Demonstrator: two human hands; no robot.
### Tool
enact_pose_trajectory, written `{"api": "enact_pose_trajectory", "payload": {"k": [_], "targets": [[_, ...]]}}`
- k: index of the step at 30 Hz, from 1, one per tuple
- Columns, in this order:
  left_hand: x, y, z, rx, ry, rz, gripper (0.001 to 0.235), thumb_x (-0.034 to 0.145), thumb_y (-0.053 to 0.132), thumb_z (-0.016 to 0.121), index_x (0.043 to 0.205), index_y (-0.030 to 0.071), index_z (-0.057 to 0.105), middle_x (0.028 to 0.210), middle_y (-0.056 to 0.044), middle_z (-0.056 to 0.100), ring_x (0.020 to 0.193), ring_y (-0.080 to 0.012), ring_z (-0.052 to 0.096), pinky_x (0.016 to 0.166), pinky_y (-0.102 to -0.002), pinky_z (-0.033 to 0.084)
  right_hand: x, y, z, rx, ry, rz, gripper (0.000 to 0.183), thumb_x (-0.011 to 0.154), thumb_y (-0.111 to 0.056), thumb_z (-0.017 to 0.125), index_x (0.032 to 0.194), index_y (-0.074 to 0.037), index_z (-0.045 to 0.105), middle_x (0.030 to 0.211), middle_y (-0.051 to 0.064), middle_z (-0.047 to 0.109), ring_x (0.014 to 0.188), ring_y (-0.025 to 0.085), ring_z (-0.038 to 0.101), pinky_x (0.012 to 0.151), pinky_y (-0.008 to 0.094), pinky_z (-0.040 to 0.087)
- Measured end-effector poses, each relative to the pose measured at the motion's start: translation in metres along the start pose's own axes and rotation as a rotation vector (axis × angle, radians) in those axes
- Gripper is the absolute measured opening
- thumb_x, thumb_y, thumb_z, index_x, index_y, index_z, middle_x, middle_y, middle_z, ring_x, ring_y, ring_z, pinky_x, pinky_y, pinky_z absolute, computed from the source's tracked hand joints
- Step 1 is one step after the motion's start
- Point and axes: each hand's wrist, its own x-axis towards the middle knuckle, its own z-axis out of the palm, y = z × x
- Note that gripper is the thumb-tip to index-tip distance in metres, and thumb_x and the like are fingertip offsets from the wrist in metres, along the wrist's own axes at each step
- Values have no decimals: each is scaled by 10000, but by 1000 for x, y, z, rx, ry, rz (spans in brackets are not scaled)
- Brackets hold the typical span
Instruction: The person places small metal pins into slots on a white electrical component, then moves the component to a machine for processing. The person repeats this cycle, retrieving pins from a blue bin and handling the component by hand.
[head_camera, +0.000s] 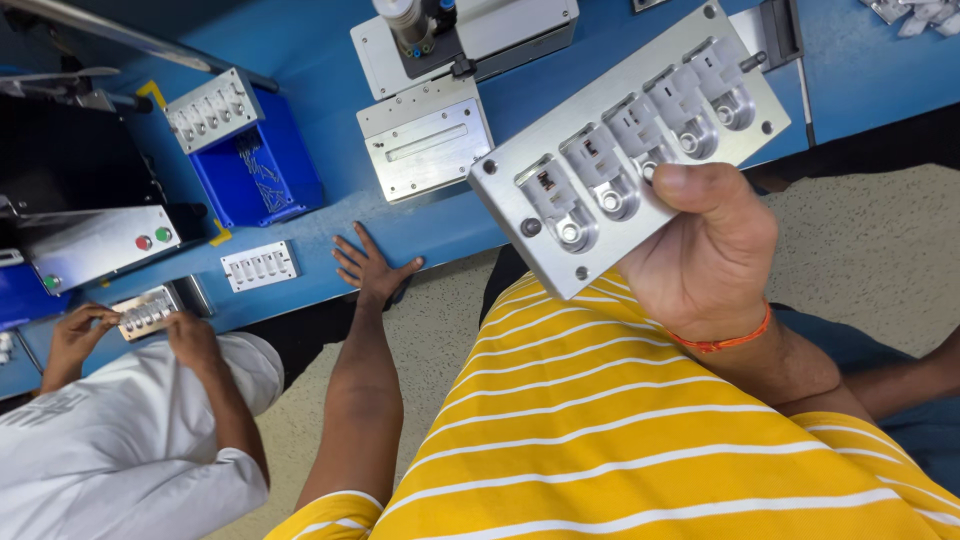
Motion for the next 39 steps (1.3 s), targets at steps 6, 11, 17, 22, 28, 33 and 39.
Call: {"api": "enact_pose_trajectory", "payload": {"k": [6, 11, 17, 22, 28, 33, 39], "targets": [[-3, 3, -2, -10, 17, 18, 1600, 603, 850, 785, 1592, 207, -296, 1562, -350, -402, 1452, -559, -362, 1150, -745, -153, 7, 4, 3, 32, -25, 32, 406, 1085, 2, 566, 1465, 43, 430, 1393, 198, 580, 1361, 308, 614, 1194, 498, 500], [-6, 3, -2, -28, 15, 25, 1610, 595, 842, 801, 1600, 207, -284, 1558, -355, -406, 1443, -562, -366, 1148, -756, -144, 11, 11, -4, -14, 10, 34, 432, 1074, 2, 562, 1479, 27, 414, 1426, 192, 591, 1364, 299, 611, 1192, 495, 508], [-6, 8, -9, -84, -16, 5, 1632, 567, 808, 847, 1604, 246, -280, 1557, -334, -428, 1435, -527, -394, 1163, -729, -168, 48, 49, -47, -346, 77, 161, 428, 1053, -58, 613, 1454, 23, 487, 1395, 181, 607, 1285, 317, 628, 1113, 549, 533], [-11, 13, -16, -78, -34, -21, 1643, 557, 813, 848, 1585, 266, -312, 1551, -310, -439, 1416, -481, -423, 1168, -709, -187, 94, 121, -103, -316, 295, 423, 371, 930, -42, 700, 1268, -23, 546, 1292, 123, 596, 1251, 275, 577, 1093, 556, 515], [-13, 13, -16, -95, -48, -35, 1653, 540, 823, 854, 1569, 298, -329, 1553, -292, -442, 1410, -454, -431, 1177, -702, -187, 119, 200, -155, -153, 553, 512, 373, 891, 11, 712, 1227, 10, 551, 1231, 179, 561, 1234, 319, 577, 1082, 541, 498], [-9, 11, -13, -104, -44, -30, 1662, 526, 819, 864, 1567, 313, -327, 1553, -287, -445, 1407, -453, -436, 1176, -703, -177, 135, 226, -173, -134, 608, 480, 355, 899, -4, 718, 1203, 64, 548, 1216, 217, 561, 1218, 340, 608, 1071, 482, 509], [-8, 11, -12, -116, -43, -28, 1651, 530, 807, 875, 1562, 340, -326, 1559, -257, -455, 1406, -432, -444, 1186, -696, -175, 134, 233, -177, -170, 585, 438, 388, 895, -8, 724, 1231, 66, 544, 1237, 232, 568, 1229, 334, 614, 1067, 458, 517]]}}
